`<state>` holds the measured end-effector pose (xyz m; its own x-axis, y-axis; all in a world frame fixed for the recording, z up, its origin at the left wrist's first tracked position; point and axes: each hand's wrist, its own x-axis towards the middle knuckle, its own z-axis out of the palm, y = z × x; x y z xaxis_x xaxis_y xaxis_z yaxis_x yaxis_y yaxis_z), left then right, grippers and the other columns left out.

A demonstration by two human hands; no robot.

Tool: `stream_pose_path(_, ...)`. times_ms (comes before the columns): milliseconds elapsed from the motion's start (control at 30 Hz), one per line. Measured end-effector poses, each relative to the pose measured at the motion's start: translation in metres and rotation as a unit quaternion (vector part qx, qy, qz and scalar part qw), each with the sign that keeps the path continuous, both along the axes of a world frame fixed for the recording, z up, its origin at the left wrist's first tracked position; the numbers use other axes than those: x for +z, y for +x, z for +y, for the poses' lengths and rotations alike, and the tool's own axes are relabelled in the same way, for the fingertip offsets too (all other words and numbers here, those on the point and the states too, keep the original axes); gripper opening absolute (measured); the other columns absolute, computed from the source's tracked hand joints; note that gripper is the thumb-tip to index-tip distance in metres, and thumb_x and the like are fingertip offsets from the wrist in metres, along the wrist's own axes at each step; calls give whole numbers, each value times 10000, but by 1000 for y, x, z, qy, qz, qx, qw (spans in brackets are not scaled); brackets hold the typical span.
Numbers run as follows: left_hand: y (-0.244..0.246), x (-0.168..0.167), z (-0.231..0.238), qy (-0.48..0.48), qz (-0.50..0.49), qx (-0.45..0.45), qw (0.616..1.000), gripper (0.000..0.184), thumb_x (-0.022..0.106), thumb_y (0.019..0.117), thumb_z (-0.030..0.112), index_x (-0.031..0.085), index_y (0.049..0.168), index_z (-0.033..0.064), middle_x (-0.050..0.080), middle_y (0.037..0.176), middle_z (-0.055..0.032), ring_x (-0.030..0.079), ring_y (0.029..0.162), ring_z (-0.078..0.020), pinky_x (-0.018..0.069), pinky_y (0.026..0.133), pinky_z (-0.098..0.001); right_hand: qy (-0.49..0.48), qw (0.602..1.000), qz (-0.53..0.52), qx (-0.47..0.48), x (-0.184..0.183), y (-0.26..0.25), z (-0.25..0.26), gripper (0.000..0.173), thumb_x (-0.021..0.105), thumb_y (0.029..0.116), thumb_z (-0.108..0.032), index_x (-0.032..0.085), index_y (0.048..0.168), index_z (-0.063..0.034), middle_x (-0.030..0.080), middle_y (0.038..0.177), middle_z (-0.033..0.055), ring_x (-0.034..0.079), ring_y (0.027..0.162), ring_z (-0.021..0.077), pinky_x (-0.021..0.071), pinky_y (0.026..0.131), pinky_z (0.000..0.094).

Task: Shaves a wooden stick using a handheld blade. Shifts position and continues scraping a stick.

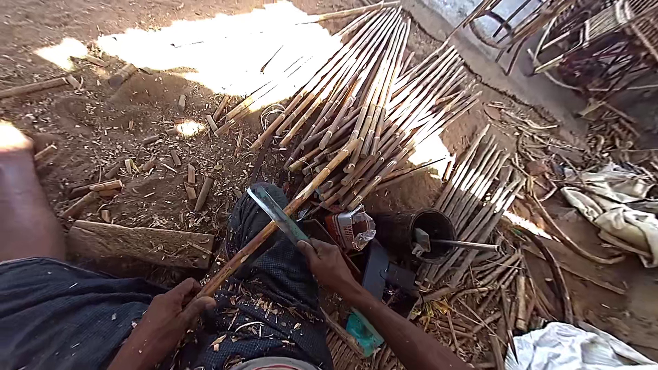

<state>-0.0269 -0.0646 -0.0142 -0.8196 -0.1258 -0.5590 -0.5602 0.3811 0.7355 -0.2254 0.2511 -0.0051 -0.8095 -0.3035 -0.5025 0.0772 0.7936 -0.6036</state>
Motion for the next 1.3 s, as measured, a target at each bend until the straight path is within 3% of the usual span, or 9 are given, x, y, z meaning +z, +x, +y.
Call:
stream_pose_path(167, -1, -2, 1, 6, 30, -3, 1000, 356, 649, 931, 554, 653, 979, 201, 658, 634, 35, 599, 470, -113, 506, 441, -296, -32, 997, 3, -66, -1, -11, 8, 640, 360, 1050, -644, 623, 939, -71, 549, 611, 109, 531, 469, 242, 470, 446, 429)
stream_pose_path(267, -2, -2, 1, -3, 42, -4, 999, 363, 613, 946, 563, 656, 974, 203, 659, 637, 43, 591, 463, -100, 494, 428, -284, 16, 995, -3, 97, 0, 11, -6, 522, 457, 1043, -570, 635, 850, -119, 557, 665, 56, 590, 624, 227, 495, 590, 470)
stream_pose_path(400, -2, 5, 7, -89, 37, -10, 995, 409, 463, 1018, 577, 683, 969, 235, 638, 649, 82, 593, 514, -100, 513, 495, -357, -27, 997, -2, -76, -8, -7, 13, 677, 361, 1014, -712, 627, 966, -92, 542, 628, 109, 521, 483, 247, 458, 453, 437)
stream_pose_path(533, 0, 12, 14, -176, 37, -16, 984, 480, 411, 1042, 568, 682, 962, 180, 594, 649, 24, 609, 583, -183, 502, 561, -480, 27, 995, 4, 101, -1, 12, -6, 540, 452, 1041, -589, 628, 859, -112, 554, 671, 62, 591, 634, 234, 492, 599, 471)
stream_pose_path(667, 4, 8, 30, -246, 110, 2, 963, 672, 358, 966, 733, 700, 965, 155, 606, 669, -13, 617, 576, -222, 503, 511, -494, -21, 996, 15, -80, 6, -12, 4, 643, 368, 1042, -656, 626, 929, -78, 547, 609, 107, 530, 473, 246, 455, 446, 427)
stream_pose_path(933, 11, 7, 48, -297, 142, 30, 944, 728, 392, 937, 765, 681, 944, 97, 586, 677, -41, 593, 548, -248, 479, 471, -487, -46, 997, -32, -60, 8, -13, 5, 661, 360, 1024, -694, 612, 917, -92, 528, 589, 96, 507, 442, 219, 445, 420, 392)
stream_pose_path(1067, 8, 8, 43, -300, 138, 33, 943, 730, 405, 919, 777, 681, 943, 102, 577, 662, -34, 589, 540, -243, 473, 468, -481, 13, 992, -45, 118, 9, 14, -8, 542, 457, 1040, -584, 638, 864, -103, 546, 674, 59, 573, 628, 219, 482, 605, 464)
stream_pose_path(1200, 9, 7, 54, -316, 157, 33, 935, 702, 434, 942, 722, 687, 938, 67, 615, 724, -75, 619, 571, -281, 491, 470, -500, -20, 997, 2, -70, 13, -20, 7, 698, 345, 1006, -730, 615, 934, -90, 532, 594, 99, 513, 446, 231, 446, 421, 407)
stream_pose_path(1300, 14, 10, 53, -329, 160, 37, 930, 699, 446, 949, 709, 698, 945, 58, 638, 747, -88, 635, 585, -285, 510, 484, -503, 8, 999, -46, 21, 22, -14, -10, 554, 427, 1063, -566, 631, 905, -76, 557, 673, 95, 564, 581, 245, 485, 559, 455)
